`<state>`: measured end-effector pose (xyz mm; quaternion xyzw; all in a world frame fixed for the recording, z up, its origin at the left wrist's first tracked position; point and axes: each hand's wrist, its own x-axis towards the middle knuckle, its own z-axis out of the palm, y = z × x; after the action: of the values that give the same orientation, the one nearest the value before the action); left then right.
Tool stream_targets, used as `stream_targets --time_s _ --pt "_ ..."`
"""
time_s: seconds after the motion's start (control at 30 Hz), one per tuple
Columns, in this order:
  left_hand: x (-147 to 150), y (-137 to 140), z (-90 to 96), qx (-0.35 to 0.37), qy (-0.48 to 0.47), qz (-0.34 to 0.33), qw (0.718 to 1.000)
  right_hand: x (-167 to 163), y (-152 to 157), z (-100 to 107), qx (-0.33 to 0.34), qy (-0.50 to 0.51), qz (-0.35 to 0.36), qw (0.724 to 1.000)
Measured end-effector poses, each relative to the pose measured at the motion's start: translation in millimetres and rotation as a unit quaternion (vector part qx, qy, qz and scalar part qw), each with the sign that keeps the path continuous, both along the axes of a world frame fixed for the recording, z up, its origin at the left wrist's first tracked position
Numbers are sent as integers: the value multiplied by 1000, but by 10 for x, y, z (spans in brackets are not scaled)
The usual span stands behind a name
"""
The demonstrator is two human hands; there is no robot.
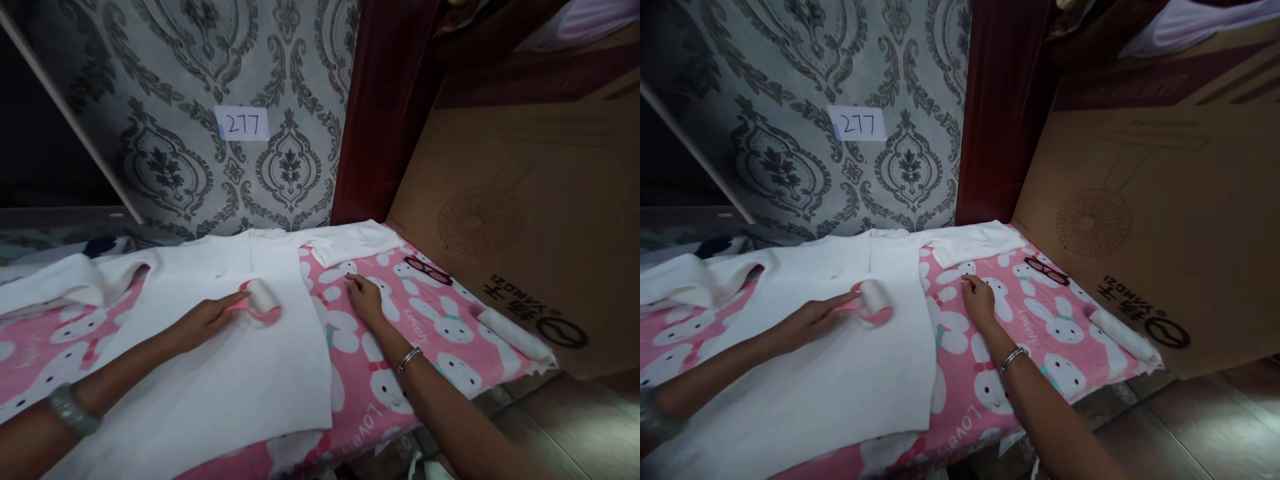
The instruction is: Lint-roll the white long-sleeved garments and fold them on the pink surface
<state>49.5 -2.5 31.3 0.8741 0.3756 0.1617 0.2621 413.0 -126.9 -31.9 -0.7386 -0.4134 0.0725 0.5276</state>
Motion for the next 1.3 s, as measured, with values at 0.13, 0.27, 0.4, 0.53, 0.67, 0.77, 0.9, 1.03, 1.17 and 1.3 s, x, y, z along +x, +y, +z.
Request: stream_targets --time_s 0.13,0.27,0.4,0.53,0.67,0.77,0.9,1.03,1.17,1.3 --pt "791 68 -27 36 49 -72 996 23 6 -19 10 8 -7 1000" --pt "1342 71 62 28 32 -63 997 46 10 -24 18 22 -14 999" --pt "949 -80 109 -28 -37 -49 998 47 2 -24 19 21 -13 1000" --pt "91 -339 48 -11 -32 -54 998 37 -7 -31 18 -8 -12 1000" --pt "-194 -480 -19 -13 -3 -36 999 36 5 -43 8 -10 -5 1000" --pt "202 -465 -24 -2 37 -99 994 40 14 -46 7 -8 -10 1000" --pt "1024 -412 14 32 71 -160 984 34 2 -18 12 -4 -15 1000" --pt "1265 -433 86 29 18 -161 986 29 -23 7 17 -6 -24 1000" --pt "623 -574 147 -17 -22 -146 989 54 -19 -23 18 -5 -17 1000" --pt "-127 -767 126 -26 10 -116 993 85 6 -70 13 -13 0 1000"
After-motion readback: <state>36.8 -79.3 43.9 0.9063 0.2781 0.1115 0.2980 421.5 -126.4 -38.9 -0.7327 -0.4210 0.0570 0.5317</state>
